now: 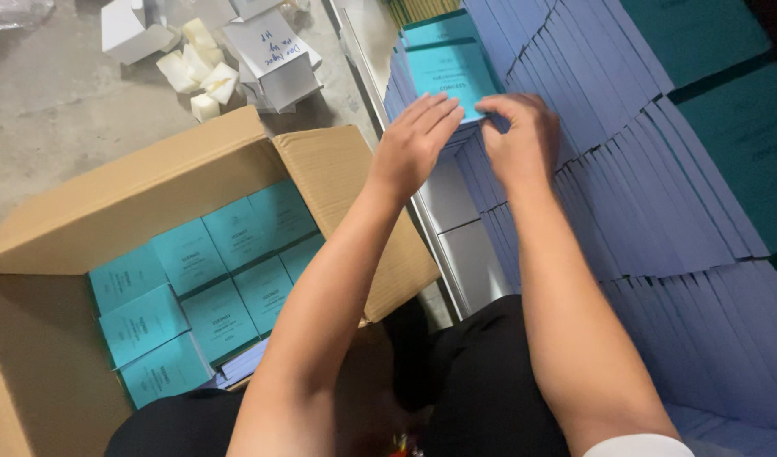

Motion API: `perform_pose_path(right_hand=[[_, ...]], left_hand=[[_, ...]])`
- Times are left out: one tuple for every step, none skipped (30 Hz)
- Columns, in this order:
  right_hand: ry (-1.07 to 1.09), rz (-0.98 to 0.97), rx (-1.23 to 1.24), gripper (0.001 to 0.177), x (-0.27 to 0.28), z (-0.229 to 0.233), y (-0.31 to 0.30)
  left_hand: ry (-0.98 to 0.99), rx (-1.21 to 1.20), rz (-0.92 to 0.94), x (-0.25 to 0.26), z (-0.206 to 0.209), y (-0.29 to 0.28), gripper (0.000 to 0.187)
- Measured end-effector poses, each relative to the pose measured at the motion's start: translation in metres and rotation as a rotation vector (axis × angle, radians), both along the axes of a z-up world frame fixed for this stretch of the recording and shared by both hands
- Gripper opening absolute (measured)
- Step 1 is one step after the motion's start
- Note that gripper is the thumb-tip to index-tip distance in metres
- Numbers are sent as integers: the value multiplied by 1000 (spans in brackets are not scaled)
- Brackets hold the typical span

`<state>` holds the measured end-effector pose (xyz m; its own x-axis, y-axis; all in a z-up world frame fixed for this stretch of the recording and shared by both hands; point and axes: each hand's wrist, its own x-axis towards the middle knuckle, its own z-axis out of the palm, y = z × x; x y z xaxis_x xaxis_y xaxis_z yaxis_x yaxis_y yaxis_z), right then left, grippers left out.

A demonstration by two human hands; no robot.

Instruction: The person packs booklets into a cardboard box by taking them from a stack and arranging them in rows inside the box by hand.

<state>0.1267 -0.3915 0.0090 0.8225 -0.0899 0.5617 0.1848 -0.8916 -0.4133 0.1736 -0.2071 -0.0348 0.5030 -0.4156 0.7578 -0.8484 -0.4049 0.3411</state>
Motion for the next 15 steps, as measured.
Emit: perform_pose_path(right_hand=[[3, 0, 0, 24, 1, -1, 1], [-1, -12, 0, 23, 3, -1, 3], [-4, -25, -1, 23, 4, 0, 5], [-4, -24, 2, 23, 4, 0, 8], [-18, -15, 2, 24, 4, 1, 11], [-32, -5, 1, 26, 5, 2, 14], [-33, -4, 2, 26, 5, 3, 18], [-24, -6, -4, 28, 6, 3, 22], [-15, -8, -9, 31, 7, 3, 24], [-9, -8, -8, 31, 7, 2, 24], [10, 8, 29, 32, 7, 0, 24], [21, 25, 63, 33, 10, -2, 22], [19, 27, 62, 33, 12, -4, 21], [26, 48, 66, 34, 12, -8, 20], [33, 69, 70, 34, 12, -13, 18]], left_hand=[[3, 0, 0, 3, 0, -2, 29], [-12, -11, 7, 7, 0, -5, 31], [-27, -21, 14, 11, 1, -7, 32], [-27, -19, 15, 14, 2, -10, 32], [24, -3, 23, 18, 3, -14, 31], [75, 13, 31, 20, 4, -17, 29], [74, 14, 32, 21, 3, -21, 29], [104, 16, 54, 22, 3, -26, 27], [134, 19, 76, 25, 2, -29, 24], [140, 20, 76, 25, 0, -32, 24], [181, 27, 92, 27, -3, -35, 22], [213, 30, 109, 32, -4, -37, 20], [211, 29, 111, 36, -7, -37, 20], [265, -18, 61, 39, -11, -35, 25], [319, -65, 11, 42, -15, -32, 31]])
